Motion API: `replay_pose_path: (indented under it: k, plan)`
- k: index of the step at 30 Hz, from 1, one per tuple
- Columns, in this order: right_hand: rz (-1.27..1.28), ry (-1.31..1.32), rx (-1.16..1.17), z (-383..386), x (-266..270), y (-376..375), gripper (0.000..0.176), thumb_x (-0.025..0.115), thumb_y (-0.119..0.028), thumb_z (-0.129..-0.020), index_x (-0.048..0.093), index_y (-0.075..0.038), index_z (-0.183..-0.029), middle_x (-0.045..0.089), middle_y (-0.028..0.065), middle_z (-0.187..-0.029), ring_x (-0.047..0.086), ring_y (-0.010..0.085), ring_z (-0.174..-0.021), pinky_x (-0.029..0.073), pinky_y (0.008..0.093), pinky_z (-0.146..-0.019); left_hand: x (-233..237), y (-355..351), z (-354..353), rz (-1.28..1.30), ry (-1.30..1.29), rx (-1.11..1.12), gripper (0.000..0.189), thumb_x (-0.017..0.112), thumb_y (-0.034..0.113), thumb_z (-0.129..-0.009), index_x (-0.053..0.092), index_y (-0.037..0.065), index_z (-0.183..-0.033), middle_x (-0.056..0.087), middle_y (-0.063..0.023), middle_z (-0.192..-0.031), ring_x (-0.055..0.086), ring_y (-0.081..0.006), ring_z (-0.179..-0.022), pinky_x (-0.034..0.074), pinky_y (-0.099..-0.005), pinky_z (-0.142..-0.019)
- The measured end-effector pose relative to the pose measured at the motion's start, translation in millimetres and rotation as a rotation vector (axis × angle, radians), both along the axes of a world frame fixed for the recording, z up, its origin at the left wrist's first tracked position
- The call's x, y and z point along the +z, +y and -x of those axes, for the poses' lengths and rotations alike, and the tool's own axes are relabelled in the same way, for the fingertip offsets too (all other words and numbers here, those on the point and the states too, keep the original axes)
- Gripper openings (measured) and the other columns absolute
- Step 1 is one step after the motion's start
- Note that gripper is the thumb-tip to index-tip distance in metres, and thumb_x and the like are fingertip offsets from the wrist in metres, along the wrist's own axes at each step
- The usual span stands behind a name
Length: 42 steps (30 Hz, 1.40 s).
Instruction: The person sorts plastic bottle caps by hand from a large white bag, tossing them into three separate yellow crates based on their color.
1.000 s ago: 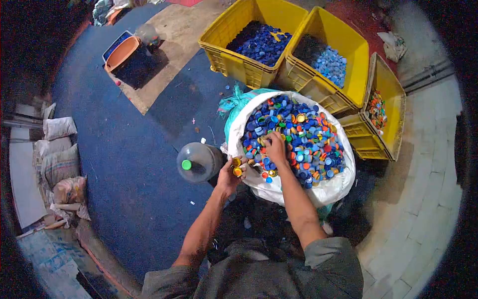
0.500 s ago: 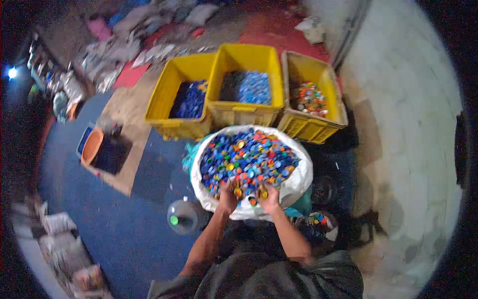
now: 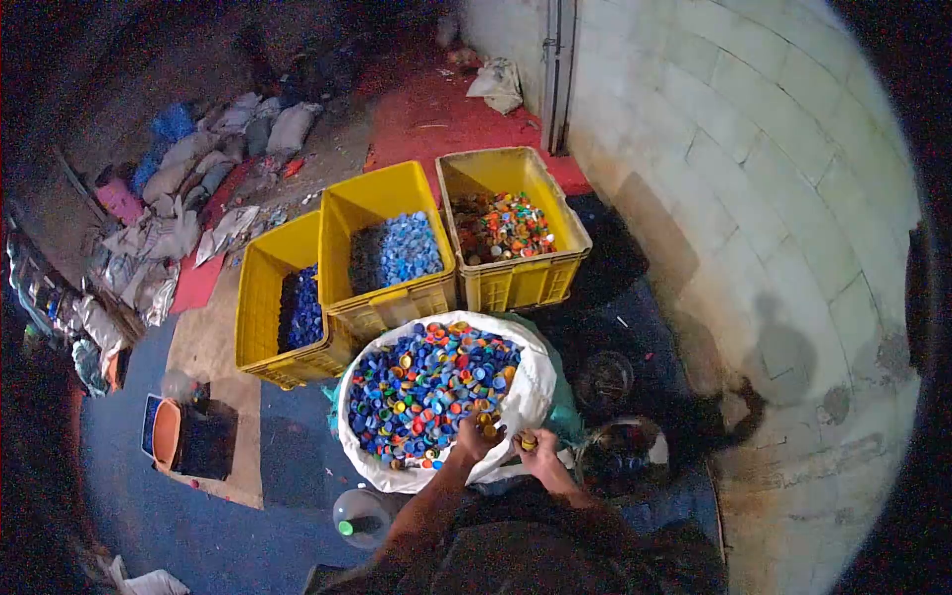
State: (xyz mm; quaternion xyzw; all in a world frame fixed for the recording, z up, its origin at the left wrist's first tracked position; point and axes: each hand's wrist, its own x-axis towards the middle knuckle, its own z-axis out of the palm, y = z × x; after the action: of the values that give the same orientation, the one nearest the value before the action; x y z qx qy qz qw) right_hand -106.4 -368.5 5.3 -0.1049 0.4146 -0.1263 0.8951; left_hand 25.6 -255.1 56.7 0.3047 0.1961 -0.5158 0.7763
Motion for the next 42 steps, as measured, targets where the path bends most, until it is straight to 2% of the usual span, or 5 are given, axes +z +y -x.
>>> replay_pose_path:
  k: [7,14,23,33,42]
  plan:
    - [0.798,-0.233,-0.108,-159.0,137.3,-124.9,0.018,0.049,-0.019,-0.081,0.054,-0.005,-0.071,0.058,0.0081,-0.074,0.057,0.0218,-0.069,0.051,0.035,-0.067,125.2,-126.8,-142.3,0.46,-0.23,0.114,0.039,0.05,0.043,-0.082,0.053,0.007,-0.097,0.059,-0.0078,-0.083,0.054,-0.0239,-0.076,0.046,-0.0379,-0.072]
    - [0.264,-0.476,-0.152,-213.0,227.9,-184.1,0.025,0.041,-0.003,-0.077,0.048,0.015,-0.094,0.053,0.0259,-0.105,0.052,0.0356,-0.103,0.044,0.0455,-0.095,237.7,-99.8,-194.8,0.078,-0.424,0.196,0.06,0.048,0.047,-0.083,0.044,-0.002,-0.117,0.057,-0.0136,-0.1,0.053,-0.0264,-0.091,0.041,-0.0408,-0.082]
    - [0.621,0.16,0.257,-120.5,83.7,-60.5,0.024,0.059,-0.004,-0.076,0.055,-0.004,-0.1,0.057,0.0074,-0.095,0.057,0.0192,-0.086,0.048,0.0319,-0.081,69.7,104.4,-117.4,-0.003,-0.239,0.488,0.029,0.044,0.031,-0.091,0.04,0.016,-0.067,0.037,0.0028,-0.06,0.034,-0.0118,-0.052,0.03,-0.024,-0.052]
    - [1.731,-0.008,1.019,-89.5,-13.4,54.4,0.028,0.067,-0.008,-0.072,0.058,-0.004,-0.098,0.06,0.0074,-0.072,0.058,0.0194,-0.064,0.046,0.0323,-0.062,-115.1,240.2,62.1,0.064,-0.052,0.569,0.011,0.049,0.023,-0.086,0.053,0.012,-0.086,0.048,0.0035,-0.065,0.049,-0.0115,-0.059,0.043,-0.027,-0.058]
    - [2.323,-0.355,1.175,-149.1,5.7,126.6,0.037,0.057,-0.008,-0.076,0.052,-0.005,-0.113,0.056,0.0145,-0.099,0.05,0.0333,-0.095,0.04,0.0436,-0.08,-87.4,253.3,128.2,-0.423,0.123,0.586,0.023,0.052,0.025,-0.086,0.045,0.017,-0.066,0.042,0.0069,-0.06,0.042,-0.0074,-0.056,0.033,-0.025,-0.054]
